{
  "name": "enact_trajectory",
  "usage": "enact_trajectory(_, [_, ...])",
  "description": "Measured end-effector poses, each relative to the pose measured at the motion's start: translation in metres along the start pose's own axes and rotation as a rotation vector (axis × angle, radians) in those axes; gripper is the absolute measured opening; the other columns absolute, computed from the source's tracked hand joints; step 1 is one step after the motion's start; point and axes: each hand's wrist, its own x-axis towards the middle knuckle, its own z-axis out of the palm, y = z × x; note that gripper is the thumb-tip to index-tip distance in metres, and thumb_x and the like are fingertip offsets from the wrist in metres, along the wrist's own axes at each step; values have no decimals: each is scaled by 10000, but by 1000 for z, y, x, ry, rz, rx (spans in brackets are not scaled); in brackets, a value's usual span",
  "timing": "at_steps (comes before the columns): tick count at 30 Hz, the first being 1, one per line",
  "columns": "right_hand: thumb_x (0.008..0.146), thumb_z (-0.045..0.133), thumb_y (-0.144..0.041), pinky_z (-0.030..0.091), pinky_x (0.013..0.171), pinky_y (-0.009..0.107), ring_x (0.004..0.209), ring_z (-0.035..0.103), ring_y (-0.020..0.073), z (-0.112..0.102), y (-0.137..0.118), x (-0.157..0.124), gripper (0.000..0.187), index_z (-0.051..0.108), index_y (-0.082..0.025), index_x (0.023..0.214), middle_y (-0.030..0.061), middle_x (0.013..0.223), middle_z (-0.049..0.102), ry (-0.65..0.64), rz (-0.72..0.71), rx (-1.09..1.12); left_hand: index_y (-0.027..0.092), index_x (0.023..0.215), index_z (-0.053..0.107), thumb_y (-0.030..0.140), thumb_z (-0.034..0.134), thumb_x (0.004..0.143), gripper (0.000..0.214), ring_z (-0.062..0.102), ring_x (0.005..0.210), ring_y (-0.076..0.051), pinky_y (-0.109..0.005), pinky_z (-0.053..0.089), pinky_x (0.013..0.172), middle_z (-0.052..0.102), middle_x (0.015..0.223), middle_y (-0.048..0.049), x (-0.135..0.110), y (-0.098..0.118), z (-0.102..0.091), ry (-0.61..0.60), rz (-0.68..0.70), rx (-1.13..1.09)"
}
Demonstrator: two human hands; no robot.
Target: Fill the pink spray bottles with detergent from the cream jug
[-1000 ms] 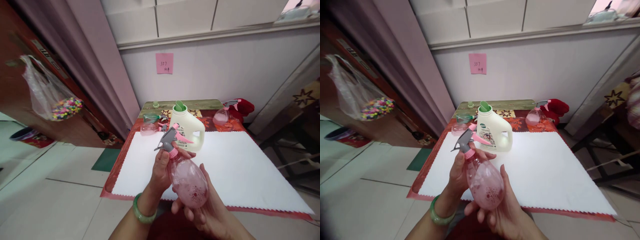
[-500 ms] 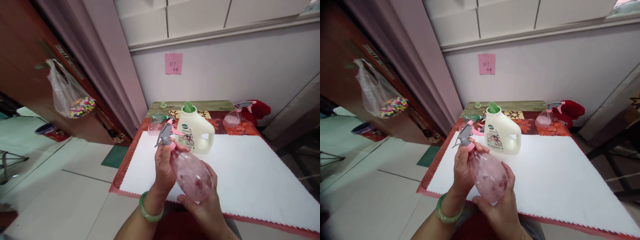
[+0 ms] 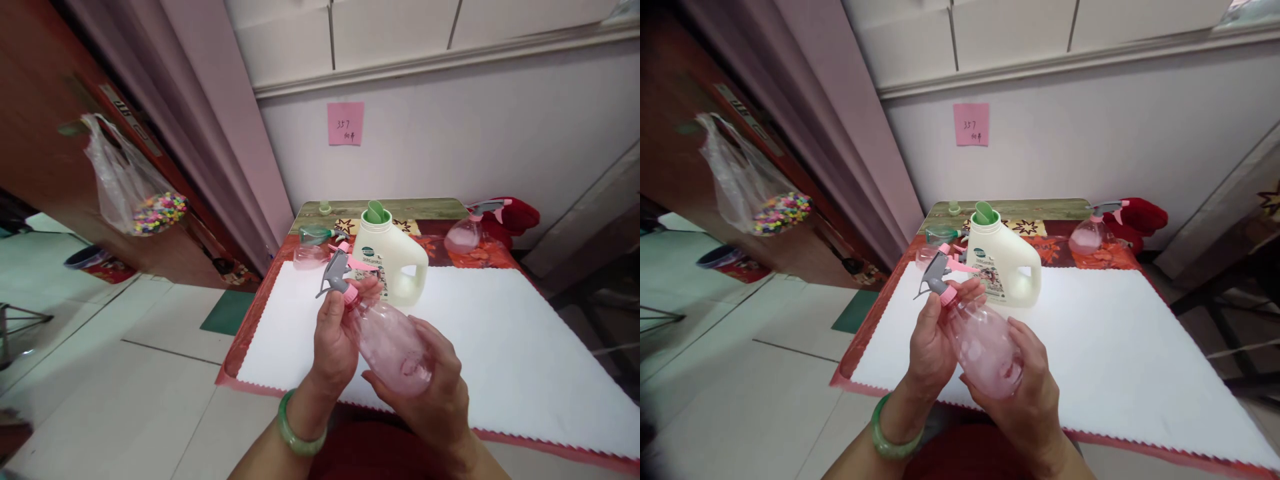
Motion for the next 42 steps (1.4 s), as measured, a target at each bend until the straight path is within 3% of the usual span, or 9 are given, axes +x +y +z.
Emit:
enact_trajectory(6, [723,874,-303,669,815,406,1086,694,301,1,7,0,947,381,-144,1516,173,1227,660,49,-175,-147,151,950,766,447,583,943,347,709,1025,-266,-468,483,1047,772,1024,-108,-2,-2,3,140,-52,-91])
enact_trajectory(12, [710,884,-316,669,825,385,1071,699,296,-1,6,0,942,411,-96,1495,174,1207,672,85,-170,-165,148,984,759,463,576,945,367,687,1030,-258,-442,499,1016,745,1041,-104,-6,-1,6,55,-25,-31])
enact_trajectory(22, [759,840,-373,663,849,491,1122,674,343,-8,5,-7,980,297,-230,1562,153,1290,631,33,-96,-126,199,962,740,469,642,900,294,694,964,-243,-426,495,972,726,973,-63,-11,6,11,6,55,53])
enact_trajectory(27, [803,804,-275,659,872,508,1166,658,338,-12,11,-4,910,297,-237,1558,160,1355,598,-29,-184,-94,173,911,746,386,583,896,269,703,972,-278,-457,483,990,739,939,-89,-9,17,10,-20,7,52])
enact_trajectory(33, [798,793,-170,655,908,490,1210,635,324,-11,19,-7,895,319,-217,1555,167,1416,557,-32,-254,-117,180,880,749,504,580,926,369,720,873,-238,-394,530,897,766,877,-84,-5,19,8,41,27,132])
enact_trajectory(42, [795,821,-260,665,870,496,1183,653,322,-12,22,-8,874,343,-275,1527,136,1417,572,-2,-210,-114,175,851,739,520,571,936,393,738,890,-246,-395,530,904,785,892,-99,-5,12,14,89,-2,143])
